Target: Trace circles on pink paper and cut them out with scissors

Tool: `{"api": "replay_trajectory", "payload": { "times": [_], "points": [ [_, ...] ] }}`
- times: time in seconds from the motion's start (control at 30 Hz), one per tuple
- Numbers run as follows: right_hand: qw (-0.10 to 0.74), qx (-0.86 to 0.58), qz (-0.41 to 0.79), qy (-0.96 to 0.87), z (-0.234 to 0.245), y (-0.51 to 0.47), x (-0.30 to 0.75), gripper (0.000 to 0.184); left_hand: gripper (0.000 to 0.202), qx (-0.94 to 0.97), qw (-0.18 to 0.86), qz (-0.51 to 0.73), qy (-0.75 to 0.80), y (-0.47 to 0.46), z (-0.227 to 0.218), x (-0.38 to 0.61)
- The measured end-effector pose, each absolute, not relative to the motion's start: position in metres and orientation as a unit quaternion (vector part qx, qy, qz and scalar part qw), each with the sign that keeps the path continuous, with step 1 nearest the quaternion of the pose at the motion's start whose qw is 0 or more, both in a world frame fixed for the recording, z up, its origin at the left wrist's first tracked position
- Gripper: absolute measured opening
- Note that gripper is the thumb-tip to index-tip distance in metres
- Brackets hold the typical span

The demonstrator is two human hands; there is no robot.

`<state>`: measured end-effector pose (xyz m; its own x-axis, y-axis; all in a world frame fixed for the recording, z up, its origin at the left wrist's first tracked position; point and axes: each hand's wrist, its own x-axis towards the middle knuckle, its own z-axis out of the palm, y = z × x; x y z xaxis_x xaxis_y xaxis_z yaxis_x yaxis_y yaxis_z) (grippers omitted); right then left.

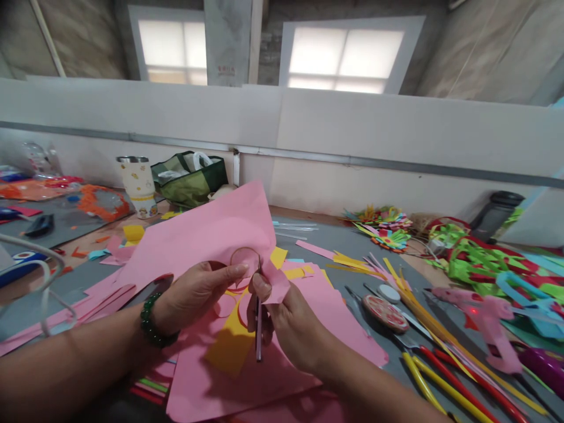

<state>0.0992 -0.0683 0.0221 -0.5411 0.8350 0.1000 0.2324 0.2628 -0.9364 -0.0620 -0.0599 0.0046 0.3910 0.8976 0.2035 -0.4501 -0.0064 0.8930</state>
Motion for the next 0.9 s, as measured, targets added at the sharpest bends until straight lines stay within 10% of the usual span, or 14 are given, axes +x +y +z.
{"api": "replay_trajectory", "payload": {
  "times": [0.9],
  "points": [
    [0.248,-0.357,0.481,-0.762,0.029,-0.062,0.114,0.038,0.025,0.521,0.637,0.485,0.297,-0.059,0.008,-0.07]
  ]
}}
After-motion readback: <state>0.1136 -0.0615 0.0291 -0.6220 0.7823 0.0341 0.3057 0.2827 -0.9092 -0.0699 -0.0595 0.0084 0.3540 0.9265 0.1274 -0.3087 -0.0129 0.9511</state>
